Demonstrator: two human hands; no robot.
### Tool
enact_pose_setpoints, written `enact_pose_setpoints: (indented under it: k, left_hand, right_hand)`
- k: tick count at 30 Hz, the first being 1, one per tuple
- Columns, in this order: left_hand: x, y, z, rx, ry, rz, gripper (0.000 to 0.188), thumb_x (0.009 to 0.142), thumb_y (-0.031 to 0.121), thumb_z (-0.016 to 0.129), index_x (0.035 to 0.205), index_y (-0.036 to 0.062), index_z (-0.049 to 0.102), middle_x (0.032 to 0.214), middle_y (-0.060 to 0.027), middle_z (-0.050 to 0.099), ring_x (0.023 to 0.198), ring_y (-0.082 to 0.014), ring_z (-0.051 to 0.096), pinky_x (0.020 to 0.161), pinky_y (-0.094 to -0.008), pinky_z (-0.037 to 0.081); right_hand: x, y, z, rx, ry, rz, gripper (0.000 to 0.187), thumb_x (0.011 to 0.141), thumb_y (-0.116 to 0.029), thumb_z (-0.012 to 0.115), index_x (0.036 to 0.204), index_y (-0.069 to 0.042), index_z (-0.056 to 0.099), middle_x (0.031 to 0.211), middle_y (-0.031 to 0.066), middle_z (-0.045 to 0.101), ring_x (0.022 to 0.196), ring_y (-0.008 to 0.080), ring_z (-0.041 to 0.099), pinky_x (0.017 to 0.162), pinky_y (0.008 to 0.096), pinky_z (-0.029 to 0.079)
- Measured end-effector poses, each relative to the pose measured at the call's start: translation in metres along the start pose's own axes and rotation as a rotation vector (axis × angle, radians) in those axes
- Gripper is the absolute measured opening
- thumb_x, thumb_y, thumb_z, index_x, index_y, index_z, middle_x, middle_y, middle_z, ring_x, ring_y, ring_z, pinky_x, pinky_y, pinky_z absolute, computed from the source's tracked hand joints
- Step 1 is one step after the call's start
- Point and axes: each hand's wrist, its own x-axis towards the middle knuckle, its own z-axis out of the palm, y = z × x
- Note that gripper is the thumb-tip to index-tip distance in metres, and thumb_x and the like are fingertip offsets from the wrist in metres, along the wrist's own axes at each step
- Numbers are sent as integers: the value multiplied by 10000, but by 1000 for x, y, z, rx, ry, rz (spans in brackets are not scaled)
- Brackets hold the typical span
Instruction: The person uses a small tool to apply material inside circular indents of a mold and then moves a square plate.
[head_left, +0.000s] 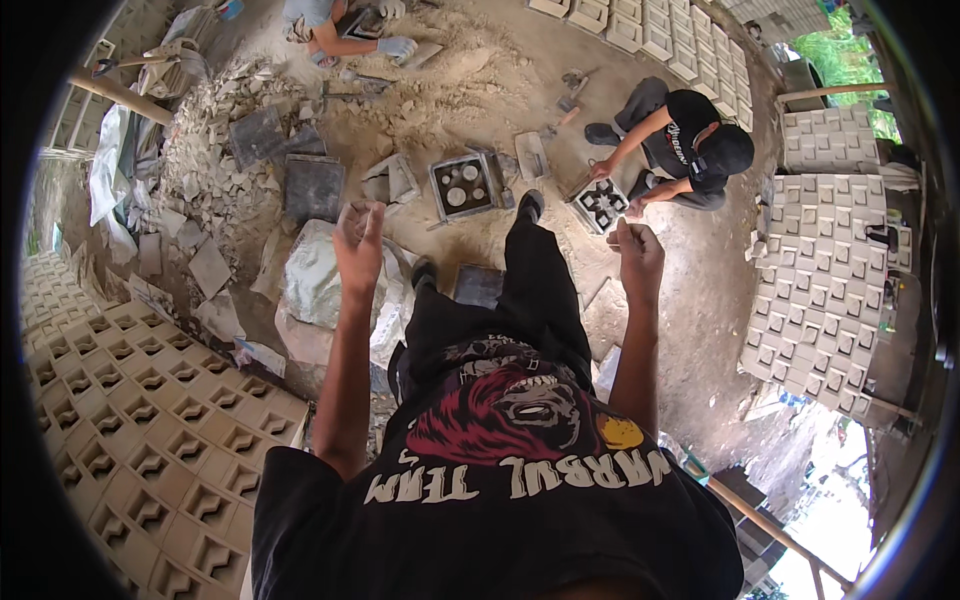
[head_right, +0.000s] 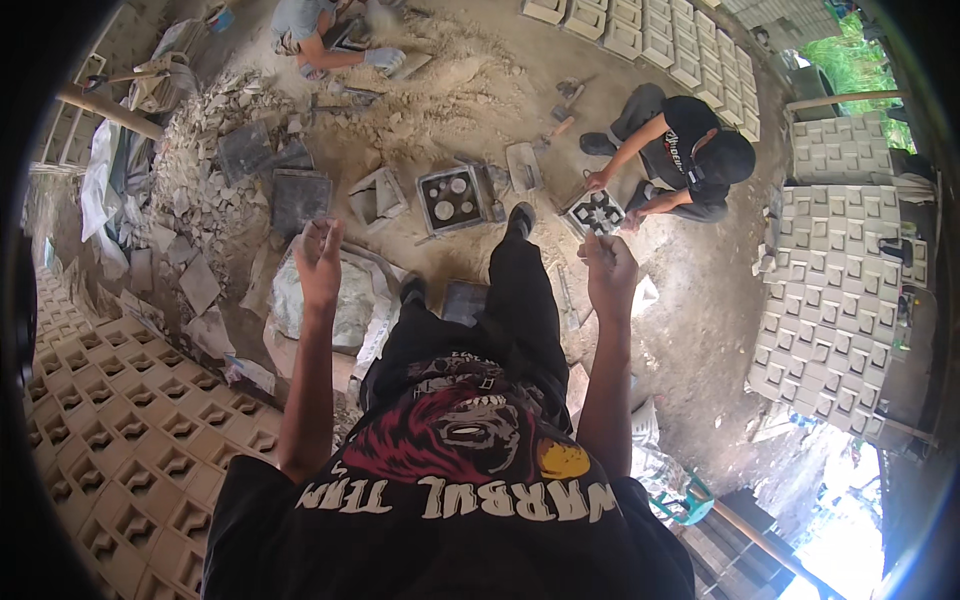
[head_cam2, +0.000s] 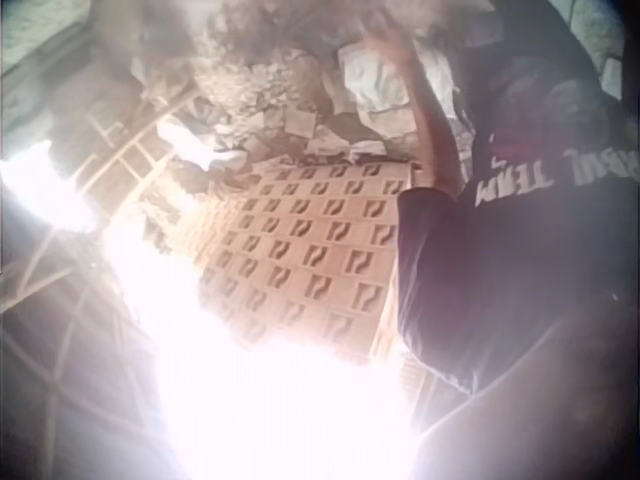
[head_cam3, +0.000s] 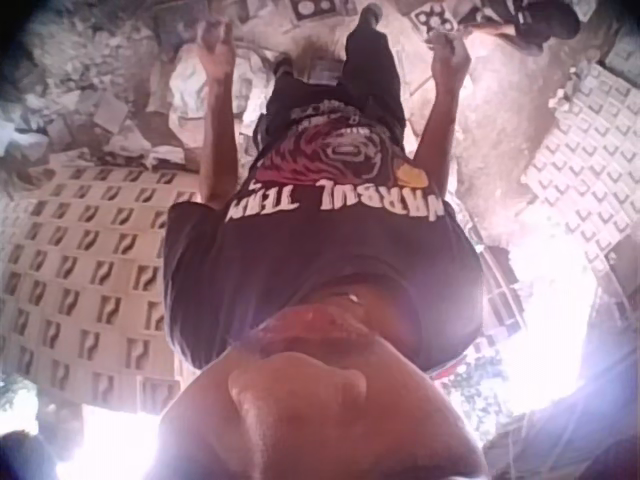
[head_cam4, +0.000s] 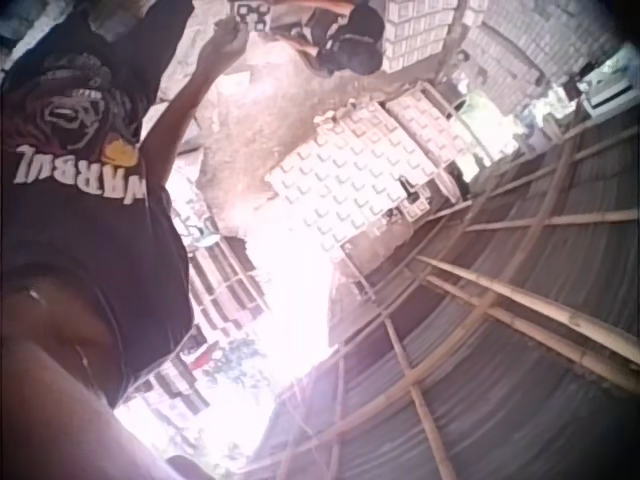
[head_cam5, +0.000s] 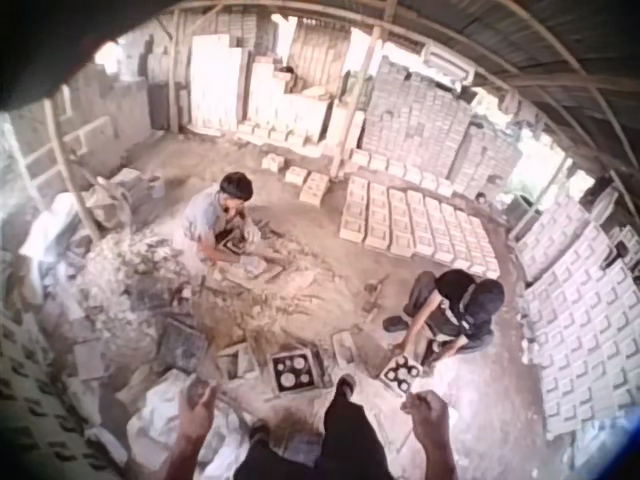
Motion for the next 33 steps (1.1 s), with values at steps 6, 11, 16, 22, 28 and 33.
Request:
enact_pose_setpoints:
  k: [6,11,16,22,28,33]
  left_hand:
    - [35,-13,19,-59,213,81,258,924,128,637,1117,-11,535,1031,-85,610,947,-120,567,834,-256,446]
    - [54,-31,49,58,304,-24,311,921,204,645,1137,-4,561,1048,-92,618,997,-155,565,890,-319,437]
    - [86,-126,113,87,288,-161,307,920,255,644,1105,16,592,1079,-72,624,1037,-169,583,911,-335,451]
    - [196,-359,206,362,-26,-140,325,904,262,642,1132,33,601,1125,-144,626,1093,-242,602,929,-376,465]
    - [290,-590,274,904,-306,53,534,935,416,528,1268,0,493,1315,-218,505,1255,-380,455,1053,-498,331]
    - [288,-691,281,965,-331,108,616,967,497,415,1339,6,436,1381,-211,443,1318,-382,378,1087,-498,280]
  right_hand:
    - [79,0,13,-19,-138,-80,335,922,-308,655,878,23,626,759,47,655,721,73,587,684,231,450]
    - [162,39,48,-79,-288,-108,321,910,-300,666,877,15,617,707,31,621,651,65,528,615,256,441]
    - [273,171,125,-22,-492,-132,359,891,-334,675,879,22,624,757,89,674,706,150,656,662,304,498]
    - [404,430,290,-547,-720,-96,419,859,-367,658,1007,24,671,935,230,693,891,371,680,766,424,530]
    - [480,623,402,-969,-814,-215,499,851,-352,641,1119,64,575,1066,314,629,1044,424,611,901,478,487]
    - [476,693,451,-916,-572,-203,622,847,-326,663,1258,81,433,1148,318,593,1089,446,585,931,481,480]
